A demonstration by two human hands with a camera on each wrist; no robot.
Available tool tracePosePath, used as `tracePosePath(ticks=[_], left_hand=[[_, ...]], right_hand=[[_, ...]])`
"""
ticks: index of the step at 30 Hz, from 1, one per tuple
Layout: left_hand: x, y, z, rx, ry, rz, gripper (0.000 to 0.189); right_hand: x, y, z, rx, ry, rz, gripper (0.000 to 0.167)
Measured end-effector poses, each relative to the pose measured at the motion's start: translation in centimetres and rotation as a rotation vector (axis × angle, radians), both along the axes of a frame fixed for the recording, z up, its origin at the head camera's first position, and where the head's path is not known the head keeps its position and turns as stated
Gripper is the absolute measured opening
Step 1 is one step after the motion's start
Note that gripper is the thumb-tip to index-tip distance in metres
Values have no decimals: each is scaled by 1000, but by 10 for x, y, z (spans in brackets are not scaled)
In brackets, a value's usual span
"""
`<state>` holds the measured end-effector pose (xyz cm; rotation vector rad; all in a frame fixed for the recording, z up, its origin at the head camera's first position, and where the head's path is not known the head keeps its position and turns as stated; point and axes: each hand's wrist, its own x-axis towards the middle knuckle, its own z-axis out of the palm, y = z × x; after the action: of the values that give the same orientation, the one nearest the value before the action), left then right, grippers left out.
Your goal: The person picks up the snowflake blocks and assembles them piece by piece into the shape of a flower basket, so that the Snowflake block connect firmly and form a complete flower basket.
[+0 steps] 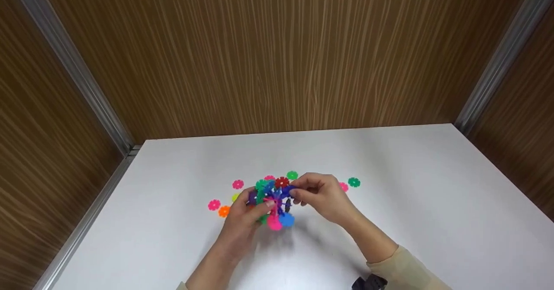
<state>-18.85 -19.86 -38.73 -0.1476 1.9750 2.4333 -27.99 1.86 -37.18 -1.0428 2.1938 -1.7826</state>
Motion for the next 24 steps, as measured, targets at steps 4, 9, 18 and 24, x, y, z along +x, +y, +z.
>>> tracePosePath(ticks=[4,9,18,24], left_hand=[[-1,-7,1,30,-29,-87,70],[-2,-12,2,47,-100,-124,76],[-2,-7,-3,46,-69,-180,73],[-5,-7,-4,45,-90,-85,79]], right_hand=[[-3,5,2,28,13,4,13],[-5,6,4,73,7,15,14],[-10,10,9,90,-25,121,18],[-47,52,9,148,-14,-8,29]])
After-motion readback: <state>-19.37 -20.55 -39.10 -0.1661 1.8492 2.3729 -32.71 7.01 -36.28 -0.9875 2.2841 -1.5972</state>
